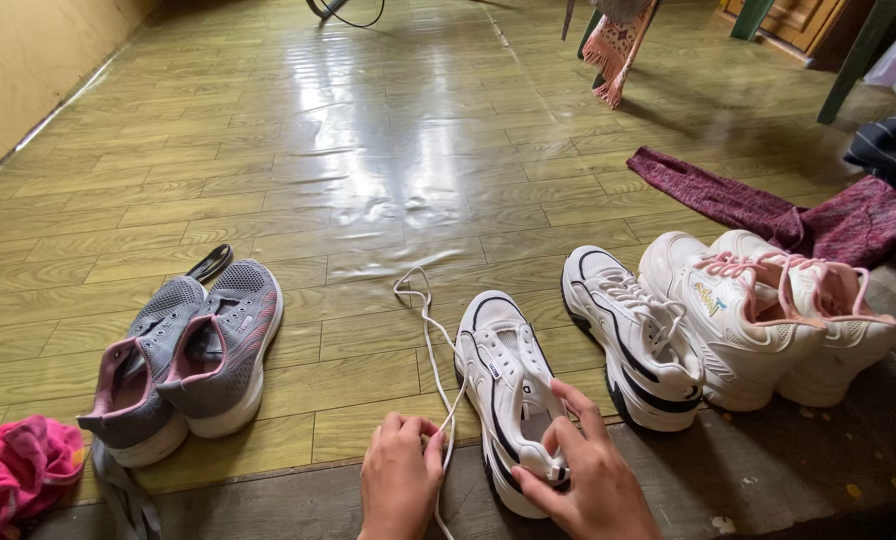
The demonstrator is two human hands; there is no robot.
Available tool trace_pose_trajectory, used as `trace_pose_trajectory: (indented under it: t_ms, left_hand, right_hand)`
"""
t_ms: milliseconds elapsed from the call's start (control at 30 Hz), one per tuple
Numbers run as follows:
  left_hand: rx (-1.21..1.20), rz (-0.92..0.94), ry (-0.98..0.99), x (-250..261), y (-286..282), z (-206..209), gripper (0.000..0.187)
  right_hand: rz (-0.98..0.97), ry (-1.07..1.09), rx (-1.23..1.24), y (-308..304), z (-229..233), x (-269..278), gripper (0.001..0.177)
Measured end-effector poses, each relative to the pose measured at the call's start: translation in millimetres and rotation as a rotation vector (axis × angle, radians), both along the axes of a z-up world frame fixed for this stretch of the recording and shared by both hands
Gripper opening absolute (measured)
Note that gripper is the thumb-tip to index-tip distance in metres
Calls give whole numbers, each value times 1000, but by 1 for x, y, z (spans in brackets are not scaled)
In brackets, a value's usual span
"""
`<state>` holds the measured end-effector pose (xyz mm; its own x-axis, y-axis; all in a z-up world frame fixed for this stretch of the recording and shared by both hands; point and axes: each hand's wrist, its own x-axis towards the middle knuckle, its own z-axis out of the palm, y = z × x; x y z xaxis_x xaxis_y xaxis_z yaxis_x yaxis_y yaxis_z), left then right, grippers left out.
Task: The person unlaces a pair of white sneakers and then relaces them. They remove the laces from the eyelets, then thread the laces back through the eyelets and tie a knot.
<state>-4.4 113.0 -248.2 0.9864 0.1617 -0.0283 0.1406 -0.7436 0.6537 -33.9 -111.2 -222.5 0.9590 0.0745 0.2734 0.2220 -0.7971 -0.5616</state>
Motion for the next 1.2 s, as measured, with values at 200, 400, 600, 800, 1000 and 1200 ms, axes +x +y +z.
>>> trace_pose_trajectory:
  t_ms: [200,400,600,800,1000,1200]
  left_hand:
    - [-816,-182,6,-3,3,60,20]
    - [-1045,-292,-218,11,0,131,19]
    - [-1088,-213,-353,27,17,173,23]
    - [-351,-205,-817,57,19,179,21]
    - [262,-382,-1013,182,22,222,32]
    - [680,-478,12,224,-17,154,47]
  right_hand:
    - [172,-321,17,21,33,-5,65]
    - [276,369,878,60,57,-7,47]
    - [465,587,857,33,71,-3,24]
    - [469,625,647,-12,78,17,15]
    - [223,420,907,-49,70,92,22]
    - [-102,399,1077,-44,15,136,15]
